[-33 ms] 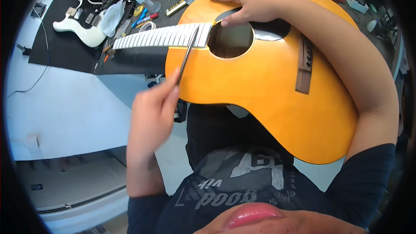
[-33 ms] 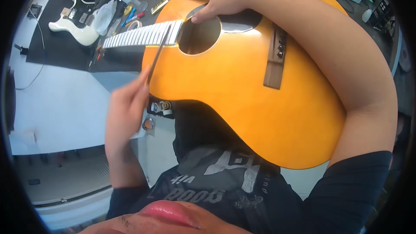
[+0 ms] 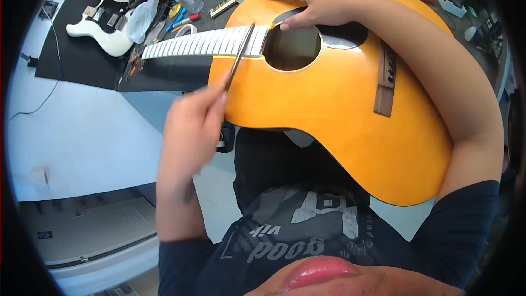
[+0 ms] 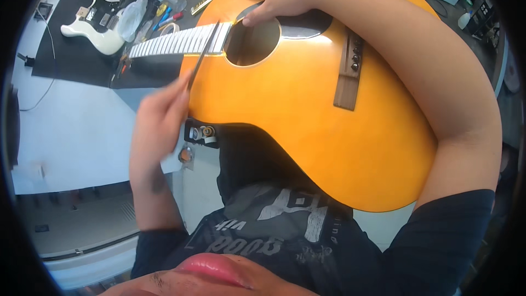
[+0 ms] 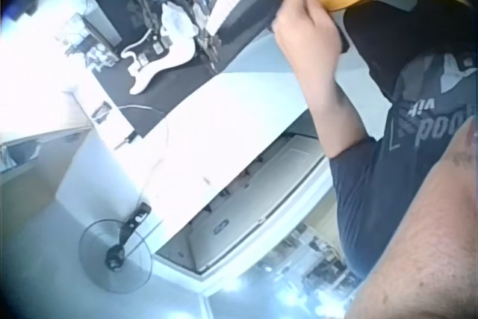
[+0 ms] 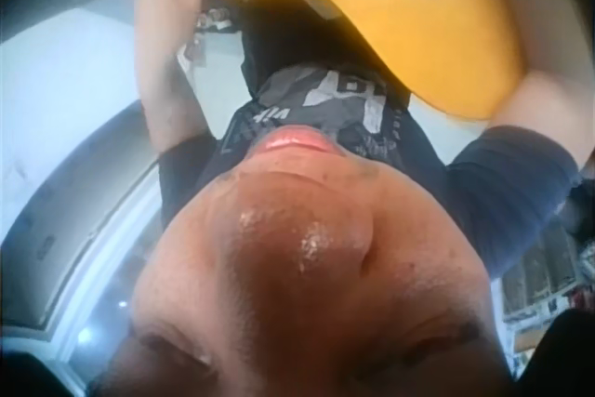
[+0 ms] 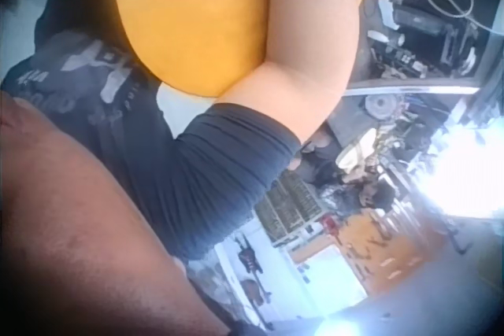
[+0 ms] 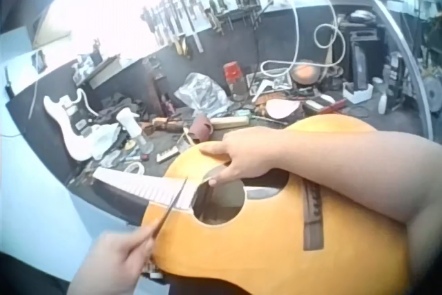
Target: The person places an acoustic guitar on a workbench and files the frets on the taped fretboard using a metal hand file.
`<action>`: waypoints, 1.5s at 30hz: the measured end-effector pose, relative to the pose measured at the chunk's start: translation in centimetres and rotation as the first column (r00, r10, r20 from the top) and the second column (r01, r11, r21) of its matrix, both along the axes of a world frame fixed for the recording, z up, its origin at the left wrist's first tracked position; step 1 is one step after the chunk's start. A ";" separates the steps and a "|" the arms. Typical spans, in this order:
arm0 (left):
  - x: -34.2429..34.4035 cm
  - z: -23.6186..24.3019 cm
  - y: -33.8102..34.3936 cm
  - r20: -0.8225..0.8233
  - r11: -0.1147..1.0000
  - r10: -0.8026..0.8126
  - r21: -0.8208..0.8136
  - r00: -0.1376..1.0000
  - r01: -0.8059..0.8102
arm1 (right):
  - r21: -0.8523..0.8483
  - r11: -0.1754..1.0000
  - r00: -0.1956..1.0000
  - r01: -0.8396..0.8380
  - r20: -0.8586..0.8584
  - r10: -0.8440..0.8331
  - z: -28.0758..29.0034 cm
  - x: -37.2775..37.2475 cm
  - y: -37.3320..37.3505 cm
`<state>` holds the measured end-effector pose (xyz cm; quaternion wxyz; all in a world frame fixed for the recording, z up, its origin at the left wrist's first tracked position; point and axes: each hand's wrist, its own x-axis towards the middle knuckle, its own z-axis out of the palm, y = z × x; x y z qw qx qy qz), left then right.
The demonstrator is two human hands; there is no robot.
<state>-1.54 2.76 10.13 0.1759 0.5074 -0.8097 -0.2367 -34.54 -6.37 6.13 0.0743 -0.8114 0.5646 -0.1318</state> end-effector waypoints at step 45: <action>3.8 -0.8 3.3 0.027 0.997 -0.063 -0.050 0.998 0.064 | 0.077 0.997 0.999 -0.005 -0.038 0.008 0.6 -0.4 0.1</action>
